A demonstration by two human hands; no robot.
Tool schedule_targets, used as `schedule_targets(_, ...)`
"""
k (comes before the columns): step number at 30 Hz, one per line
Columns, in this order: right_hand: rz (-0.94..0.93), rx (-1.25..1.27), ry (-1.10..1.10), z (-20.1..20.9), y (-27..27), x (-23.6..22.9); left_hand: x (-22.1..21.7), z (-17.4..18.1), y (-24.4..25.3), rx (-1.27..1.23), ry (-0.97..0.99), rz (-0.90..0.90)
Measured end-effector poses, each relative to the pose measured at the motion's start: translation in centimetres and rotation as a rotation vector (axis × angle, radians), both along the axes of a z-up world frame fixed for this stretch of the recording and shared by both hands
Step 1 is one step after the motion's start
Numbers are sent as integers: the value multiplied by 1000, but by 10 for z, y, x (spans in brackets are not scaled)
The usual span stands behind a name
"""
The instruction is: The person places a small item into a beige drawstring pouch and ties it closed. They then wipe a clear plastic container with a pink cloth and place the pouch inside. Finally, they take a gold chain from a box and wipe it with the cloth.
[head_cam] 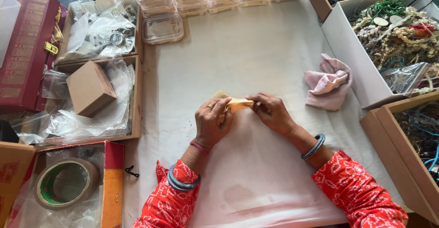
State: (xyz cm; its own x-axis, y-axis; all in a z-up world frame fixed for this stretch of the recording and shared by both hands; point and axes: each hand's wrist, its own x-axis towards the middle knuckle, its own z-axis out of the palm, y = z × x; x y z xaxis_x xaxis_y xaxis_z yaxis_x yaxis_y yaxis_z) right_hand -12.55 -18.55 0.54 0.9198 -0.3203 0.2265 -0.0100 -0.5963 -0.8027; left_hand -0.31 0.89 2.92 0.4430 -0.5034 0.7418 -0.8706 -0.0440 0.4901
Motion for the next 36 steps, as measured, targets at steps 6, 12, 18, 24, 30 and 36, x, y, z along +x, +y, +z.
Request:
schedule_targets(6, -69, 142, -209, -7, -17, 1, 7, 6, 3, 65, -144, 33)
schedule_targets(12, -124, 140, -152, -3, -17, -1, 13, 9, 5, 72, -163, 61)
schedule_targets(18, -15, -64, -197, 0, -11, 1, 38, 29, 20, 339, -77, -16)
schedule_targets(24, -66, -91, -195, -3, -15, 1, 44, 48, 34, 491, 25, -82)
schedule_targets(30, -75, 177, -154, -14, -23, -1, 45, 59, 41, 516, 75, -44)
schedule_targets(36, -123, 331, -211, -8, -30, 0, 50, 80, 56, 389, 93, -74)
